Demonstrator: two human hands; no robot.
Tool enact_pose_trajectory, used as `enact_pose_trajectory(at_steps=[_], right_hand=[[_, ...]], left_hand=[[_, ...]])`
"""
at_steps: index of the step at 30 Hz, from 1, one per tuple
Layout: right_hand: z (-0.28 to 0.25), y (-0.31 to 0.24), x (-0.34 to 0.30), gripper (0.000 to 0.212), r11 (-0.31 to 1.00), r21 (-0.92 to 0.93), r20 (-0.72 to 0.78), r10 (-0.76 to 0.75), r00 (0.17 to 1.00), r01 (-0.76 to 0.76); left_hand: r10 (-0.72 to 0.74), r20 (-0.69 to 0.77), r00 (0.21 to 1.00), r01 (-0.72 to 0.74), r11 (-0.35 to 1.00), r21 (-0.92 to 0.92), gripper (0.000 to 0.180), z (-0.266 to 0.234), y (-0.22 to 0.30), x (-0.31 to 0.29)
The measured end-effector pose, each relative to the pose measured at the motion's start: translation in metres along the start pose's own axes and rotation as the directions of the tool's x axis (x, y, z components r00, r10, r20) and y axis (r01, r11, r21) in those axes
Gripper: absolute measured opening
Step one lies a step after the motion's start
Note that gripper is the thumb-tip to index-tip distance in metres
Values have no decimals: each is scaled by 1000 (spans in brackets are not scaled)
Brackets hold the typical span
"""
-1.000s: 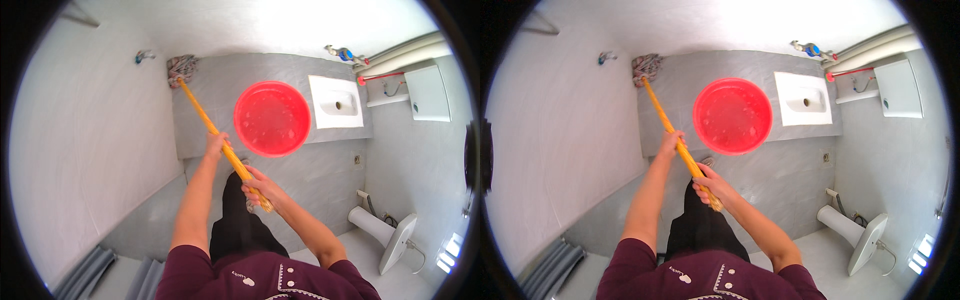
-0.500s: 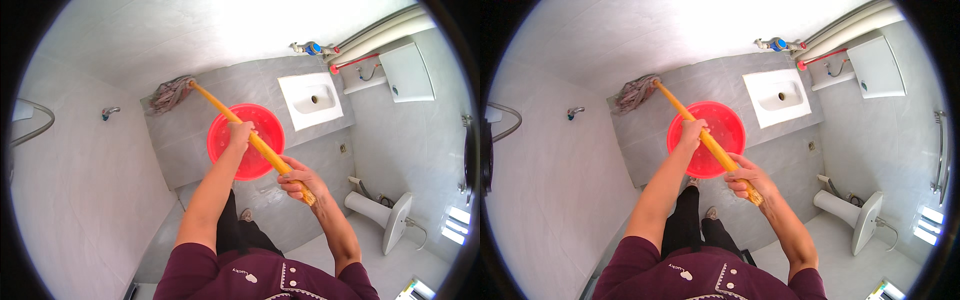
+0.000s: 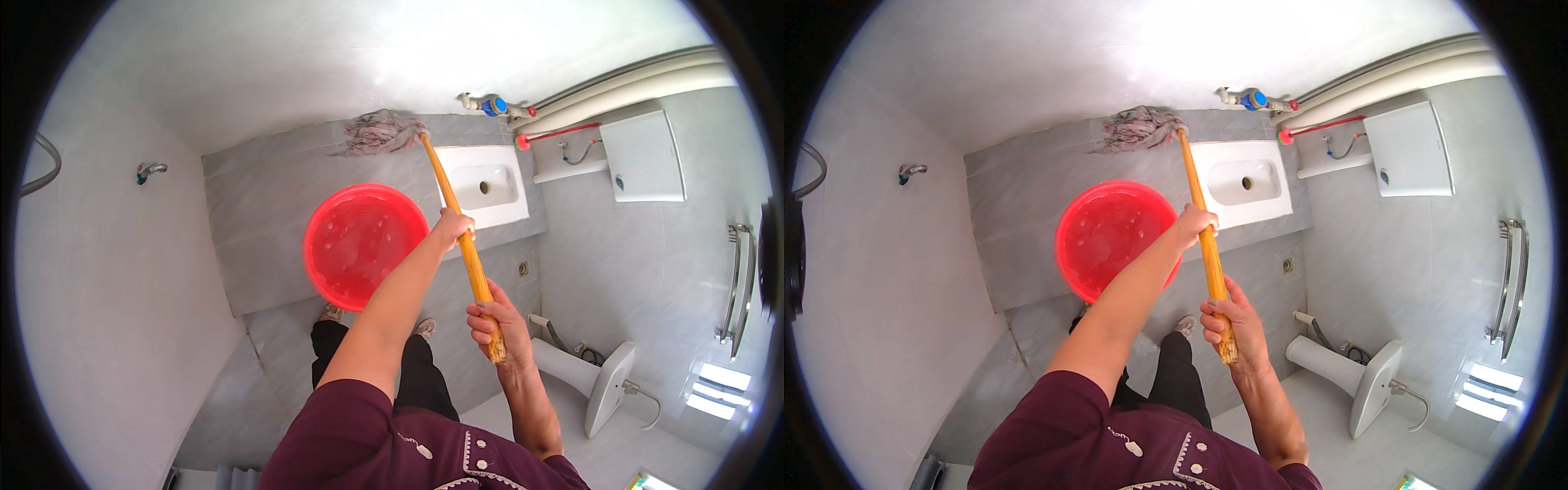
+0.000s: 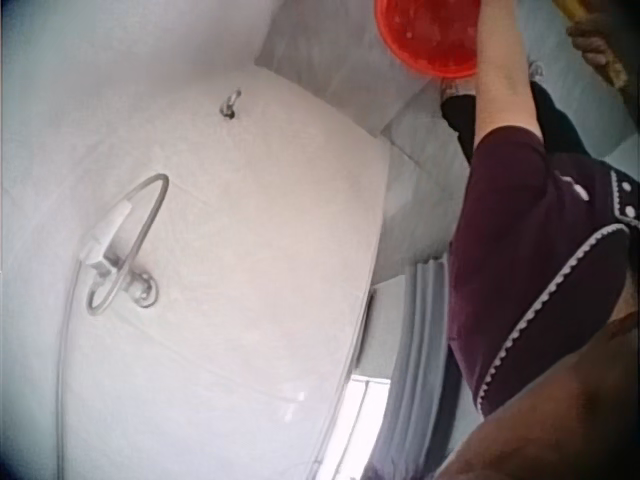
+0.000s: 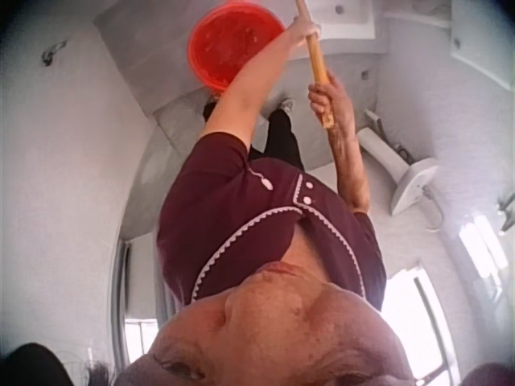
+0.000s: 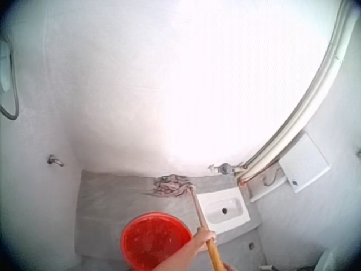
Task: The person mops a tiled bathroom floor using a string mop and a red bucket. They repeatedly dip the mop into the bucket, wring it by hand, and mop around the toilet, sink, and shower area. The person also moves a pair of slippers aside to clean underneath them.
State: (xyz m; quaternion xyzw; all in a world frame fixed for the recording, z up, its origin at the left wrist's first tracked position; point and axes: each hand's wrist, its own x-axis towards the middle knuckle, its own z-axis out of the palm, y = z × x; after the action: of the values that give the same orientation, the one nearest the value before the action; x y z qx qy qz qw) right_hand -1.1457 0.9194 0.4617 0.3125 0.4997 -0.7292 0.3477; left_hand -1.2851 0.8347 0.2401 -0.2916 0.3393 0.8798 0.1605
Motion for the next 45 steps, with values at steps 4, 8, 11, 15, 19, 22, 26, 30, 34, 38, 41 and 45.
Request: enact_pose_trajectory(at_steps=[4, 8, 11, 15, 19, 22, 26, 30, 34, 38, 41, 45], right_hand=[[-39, -16, -2, 63, 996, -86, 13, 6, 1000, -4], [-133, -48, -26, 77, 979, -193, 67, 81, 994, -67], [-200, -75, -66, 82, 942, -296, 55, 182, 982, -158], [-287, -107, -98, 86, 899, -354, 201, 342, 918, -257], [-333, -134, -98, 87, 857, -399, 307, 459, 834, -325], [-346, -142, -79, 86, 855, -401, 370, 480, 795, -329], [-346, -160, -45, 83, 884, -338, 407, 446, 797, -322], [-334, -181, -11, 79, 915, -321, 429, 369, 824, -243], [-329, -167, 27, 78, 963, -164, 444, 265, 856, -213], [-327, -160, 53, 77, 978, 13, 381, 187, 906, -208], [-330, -171, 62, 75, 971, 125, 336, 153, 929, -205], [-347, -177, 60, 73, 969, 209, 206, 86, 975, -130]], left_hand=[[-19, 138, 990, 25, 999, -42, 20, 27, -38, 18], [-68, 181, 981, 74, 997, -31, 14, 89, -96, 1], [-85, 117, 989, 101, 986, -132, 16, 128, -142, -32], [-103, -26, 994, 95, 970, -223, 27, 167, -190, -77], [-53, -151, 987, 15, 971, -238, 25, 177, -214, -97], [-44, -194, 980, 2, 977, -211, 23, 170, -215, -96], [-27, -197, 980, 1, 991, -133, 10, 165, -194, -71], [-29, -216, 976, 7, 995, -103, 10, 155, -168, -28], [8, -213, 977, 7, 998, 69, 9, 150, -141, 18], [11, -173, 985, 27, 976, 215, 11, 151, -129, 68], [41, -121, 992, -3, 952, 305, 13, 160, -129, 108], [-2, 34, 999, -10, 943, 333, 13, 204, -148, 142]])
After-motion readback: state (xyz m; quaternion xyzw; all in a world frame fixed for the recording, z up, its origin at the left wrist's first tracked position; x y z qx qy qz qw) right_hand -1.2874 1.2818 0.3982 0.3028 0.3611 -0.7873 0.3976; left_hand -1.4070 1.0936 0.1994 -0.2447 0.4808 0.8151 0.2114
